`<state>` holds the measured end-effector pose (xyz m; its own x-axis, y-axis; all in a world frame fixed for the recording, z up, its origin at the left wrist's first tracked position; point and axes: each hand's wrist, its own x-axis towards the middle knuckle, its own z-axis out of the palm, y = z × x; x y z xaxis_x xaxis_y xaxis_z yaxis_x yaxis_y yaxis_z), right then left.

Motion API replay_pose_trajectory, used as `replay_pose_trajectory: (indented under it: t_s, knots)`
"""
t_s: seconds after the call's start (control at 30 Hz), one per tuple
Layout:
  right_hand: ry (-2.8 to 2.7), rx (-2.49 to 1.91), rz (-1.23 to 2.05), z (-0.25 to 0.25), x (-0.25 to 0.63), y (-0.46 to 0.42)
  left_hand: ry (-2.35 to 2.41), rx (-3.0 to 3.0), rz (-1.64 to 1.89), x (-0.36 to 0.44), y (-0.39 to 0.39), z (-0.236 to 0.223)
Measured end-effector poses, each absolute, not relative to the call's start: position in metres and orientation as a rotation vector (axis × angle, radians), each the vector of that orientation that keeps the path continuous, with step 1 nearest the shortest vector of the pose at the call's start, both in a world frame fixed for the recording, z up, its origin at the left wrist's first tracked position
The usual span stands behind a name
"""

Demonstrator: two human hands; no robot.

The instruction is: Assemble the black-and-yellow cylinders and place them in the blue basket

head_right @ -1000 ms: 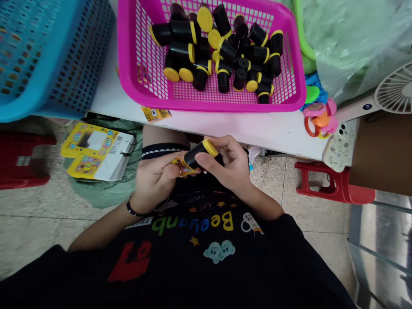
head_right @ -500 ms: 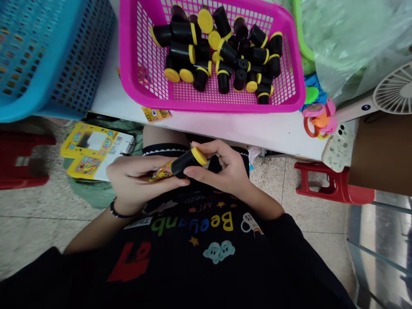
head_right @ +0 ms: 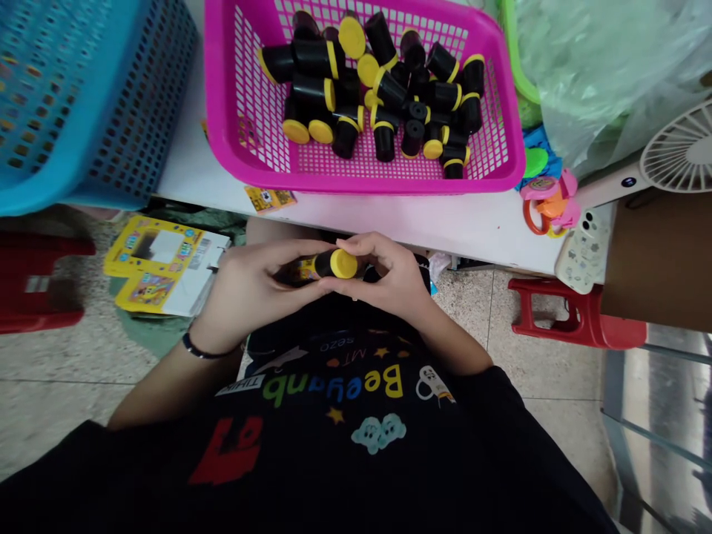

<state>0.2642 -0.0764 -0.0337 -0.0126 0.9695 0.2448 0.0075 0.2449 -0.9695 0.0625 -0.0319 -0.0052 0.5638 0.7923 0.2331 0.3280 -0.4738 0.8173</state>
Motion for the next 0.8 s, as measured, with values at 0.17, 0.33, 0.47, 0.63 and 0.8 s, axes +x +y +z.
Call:
replay_pose_trajectory:
  t_s: [0.17,0.33,0.47,0.63,0.8]
  knots:
    - [-1.405,-1.078,0.938,-0.030,0.264,-0.079,0.930,1.974,0.733,0.064,-0.037,-0.011]
    - [-1.503,-1.096,0.882,-0.020,0.275,-0.079,0.838,2.139,0.809,0.064,-0.038,-0.014]
    - [-1.653,-1.068,0.831,-0.012,0.289,-0.079,0.610,2.404,0.810,0.064,-0.033,-0.012]
    - [-1.844,-0.962,0.791,-0.005,0.294,-0.078,0.476,2.376,0.811,0.063,-0.027,-0.013]
    - [-1.839,-0.906,0.822,-0.013,0.291,-0.068,0.539,2.046,0.839,0.065,-0.023,-0.022]
